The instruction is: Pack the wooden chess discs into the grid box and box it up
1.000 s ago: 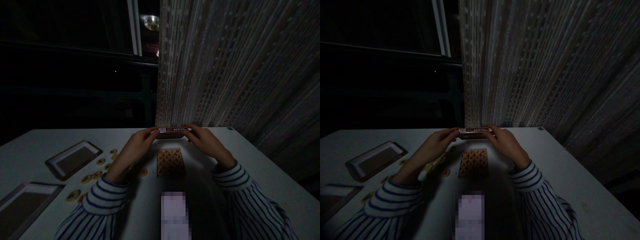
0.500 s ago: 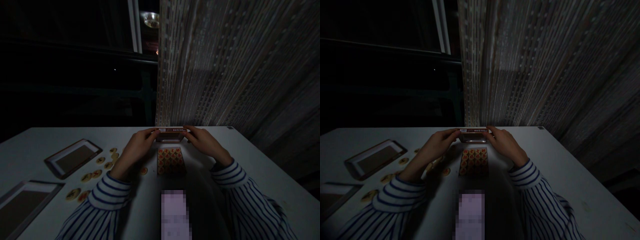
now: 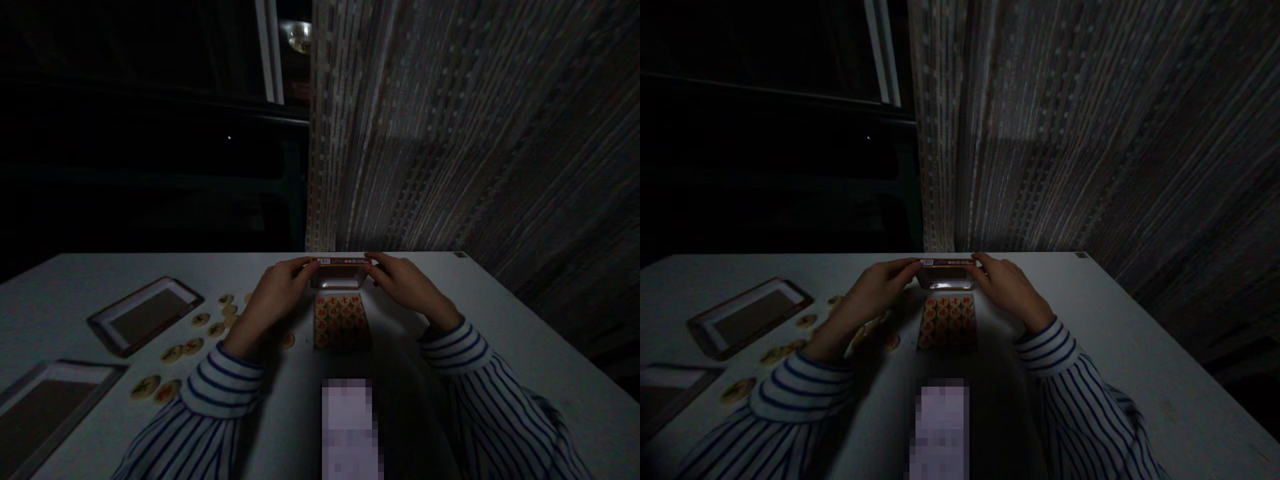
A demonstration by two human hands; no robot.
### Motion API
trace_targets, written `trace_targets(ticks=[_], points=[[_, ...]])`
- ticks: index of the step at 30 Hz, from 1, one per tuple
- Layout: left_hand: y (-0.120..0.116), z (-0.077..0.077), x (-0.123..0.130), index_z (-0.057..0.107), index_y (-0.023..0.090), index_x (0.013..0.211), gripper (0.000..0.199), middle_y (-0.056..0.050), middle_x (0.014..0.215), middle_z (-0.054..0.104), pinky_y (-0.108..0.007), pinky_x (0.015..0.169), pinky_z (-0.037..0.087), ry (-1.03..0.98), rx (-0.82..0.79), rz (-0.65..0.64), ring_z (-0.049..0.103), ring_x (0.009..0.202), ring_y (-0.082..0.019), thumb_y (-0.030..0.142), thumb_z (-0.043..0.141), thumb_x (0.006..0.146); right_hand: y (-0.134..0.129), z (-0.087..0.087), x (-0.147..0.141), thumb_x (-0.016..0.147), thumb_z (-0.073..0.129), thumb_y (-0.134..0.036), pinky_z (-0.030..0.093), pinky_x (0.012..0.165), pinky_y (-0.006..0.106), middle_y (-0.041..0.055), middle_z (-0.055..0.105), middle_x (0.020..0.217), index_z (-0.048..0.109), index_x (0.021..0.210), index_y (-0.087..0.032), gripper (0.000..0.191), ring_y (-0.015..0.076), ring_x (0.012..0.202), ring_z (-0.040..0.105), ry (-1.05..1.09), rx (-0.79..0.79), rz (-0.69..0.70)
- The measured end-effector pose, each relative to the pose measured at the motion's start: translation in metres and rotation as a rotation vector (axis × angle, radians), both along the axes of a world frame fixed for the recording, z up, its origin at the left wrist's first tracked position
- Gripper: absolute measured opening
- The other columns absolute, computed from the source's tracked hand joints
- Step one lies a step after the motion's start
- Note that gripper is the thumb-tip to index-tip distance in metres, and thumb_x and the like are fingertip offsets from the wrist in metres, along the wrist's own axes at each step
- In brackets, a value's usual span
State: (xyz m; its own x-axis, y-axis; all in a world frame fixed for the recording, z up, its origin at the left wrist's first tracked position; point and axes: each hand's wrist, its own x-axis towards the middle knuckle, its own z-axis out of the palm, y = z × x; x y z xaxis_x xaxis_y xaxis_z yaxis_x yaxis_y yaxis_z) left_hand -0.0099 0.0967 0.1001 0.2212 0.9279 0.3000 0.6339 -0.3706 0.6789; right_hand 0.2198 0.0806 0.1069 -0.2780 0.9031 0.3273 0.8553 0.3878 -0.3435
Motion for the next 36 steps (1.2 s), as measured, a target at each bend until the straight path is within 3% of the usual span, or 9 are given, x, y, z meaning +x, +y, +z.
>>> trace_targets(ticks=[28,36], points=[[0.005,-0.011,-0.002,0.06,0.02,0.11,0.05,-0.005,0.102,0.066,-0.028,0.077,0.042,0.102,-0.044,-0.003,0.06,0.091,-0.022,0.051,0.033,0.082,0.004,-0.007,-0.001,0.089,0.033,-0.043,0.044,0.071,0.029,0.0092,0.068,0.092,0.049,0.121,-0.017,0.044,0.0199,0.081,0.063,-0.039,-0.051,-0.023],[0.006,-0.013,-0.003,0.06,0.021,0.111,0.051,-0.004,0.096,0.068,-0.028,0.069,0.043,0.117,-0.061,-0.013,0.06,0.084,-0.022,0.052,0.032,0.082,0.004,-0.007,-0.002,0.089,0.033,-0.042,0.043,0.072,0.029,0.009,0.067,0.095,0.05,0.119,-0.018,0.043,0.0199,0.083,0.062,-0.051,-0.055,-0.021]])
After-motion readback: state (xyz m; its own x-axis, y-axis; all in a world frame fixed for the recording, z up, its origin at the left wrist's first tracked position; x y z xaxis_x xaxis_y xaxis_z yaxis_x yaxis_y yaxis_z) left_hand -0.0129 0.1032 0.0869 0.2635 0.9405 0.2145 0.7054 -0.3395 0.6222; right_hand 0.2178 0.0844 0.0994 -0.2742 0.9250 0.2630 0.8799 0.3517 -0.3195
